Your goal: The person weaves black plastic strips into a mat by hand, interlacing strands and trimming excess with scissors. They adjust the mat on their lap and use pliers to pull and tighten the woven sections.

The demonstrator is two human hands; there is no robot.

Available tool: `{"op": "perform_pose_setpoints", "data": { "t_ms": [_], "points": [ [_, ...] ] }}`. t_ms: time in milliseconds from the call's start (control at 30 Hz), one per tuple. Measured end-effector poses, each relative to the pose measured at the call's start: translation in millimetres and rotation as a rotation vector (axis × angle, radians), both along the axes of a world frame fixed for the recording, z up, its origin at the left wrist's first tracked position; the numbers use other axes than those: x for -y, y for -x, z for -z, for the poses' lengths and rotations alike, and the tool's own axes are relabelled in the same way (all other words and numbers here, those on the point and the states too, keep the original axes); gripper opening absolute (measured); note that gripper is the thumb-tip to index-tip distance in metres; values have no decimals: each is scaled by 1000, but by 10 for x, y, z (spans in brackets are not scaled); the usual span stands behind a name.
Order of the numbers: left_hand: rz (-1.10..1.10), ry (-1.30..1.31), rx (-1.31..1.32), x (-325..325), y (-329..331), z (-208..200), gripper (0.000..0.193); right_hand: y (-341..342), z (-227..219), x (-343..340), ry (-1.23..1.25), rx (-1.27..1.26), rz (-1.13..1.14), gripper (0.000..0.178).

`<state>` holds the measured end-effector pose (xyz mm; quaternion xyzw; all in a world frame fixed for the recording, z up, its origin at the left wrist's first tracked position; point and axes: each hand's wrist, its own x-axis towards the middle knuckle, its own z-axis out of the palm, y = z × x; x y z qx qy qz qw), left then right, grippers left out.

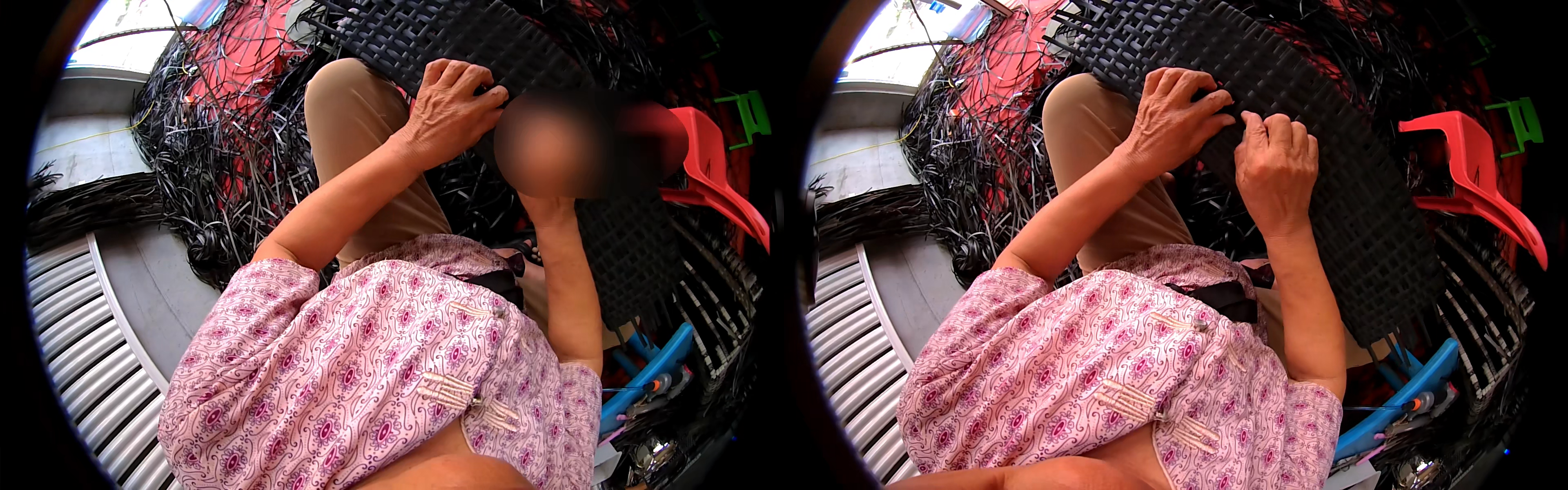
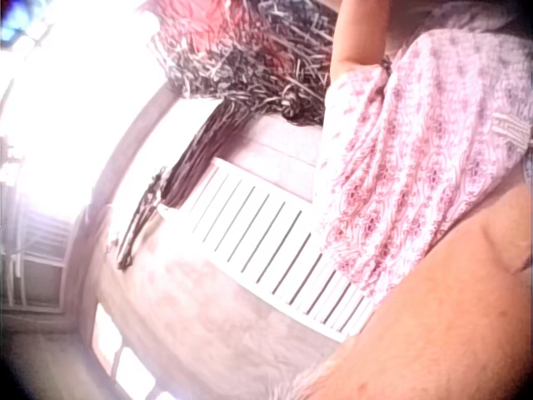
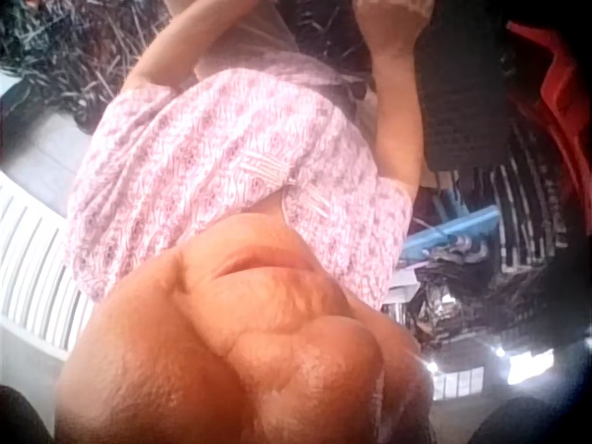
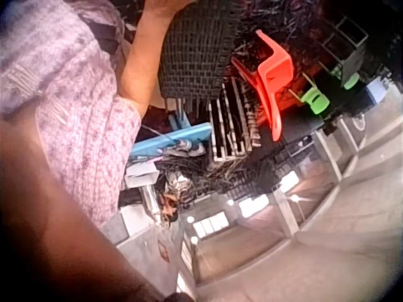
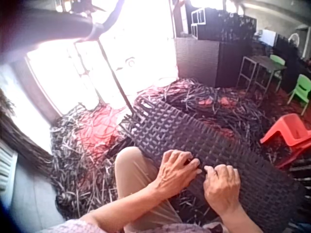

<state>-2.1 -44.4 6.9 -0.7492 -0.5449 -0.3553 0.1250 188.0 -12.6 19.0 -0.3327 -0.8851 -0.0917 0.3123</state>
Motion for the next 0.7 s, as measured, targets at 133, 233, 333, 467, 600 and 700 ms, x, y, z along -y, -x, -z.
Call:
{"op": "perform_pose_setpoints", "data": {
  "t_ms": [133,233,333,467,600,700],
  "points": [
    [-36,4,6,87,-44,40,33,-4,29,50,-12,-21,-4,13],
    [-22,29,-12,128,-7,38,35,1,33,48,3,-50,-24,14],
    [34,79,-3,150,52,12,38,-5,28,74,39,-57,-28,15],
    [34,108,37,210,71,-18,42,61,-113,111,12,-17,25,16],
    [-11,102,43,294,-4,35,45,161,-112,19,29,-41,-13,14],
    [-33,130,48,345,-34,30,47,261,-154,-62,63,-27,14,9]
  ]
}}
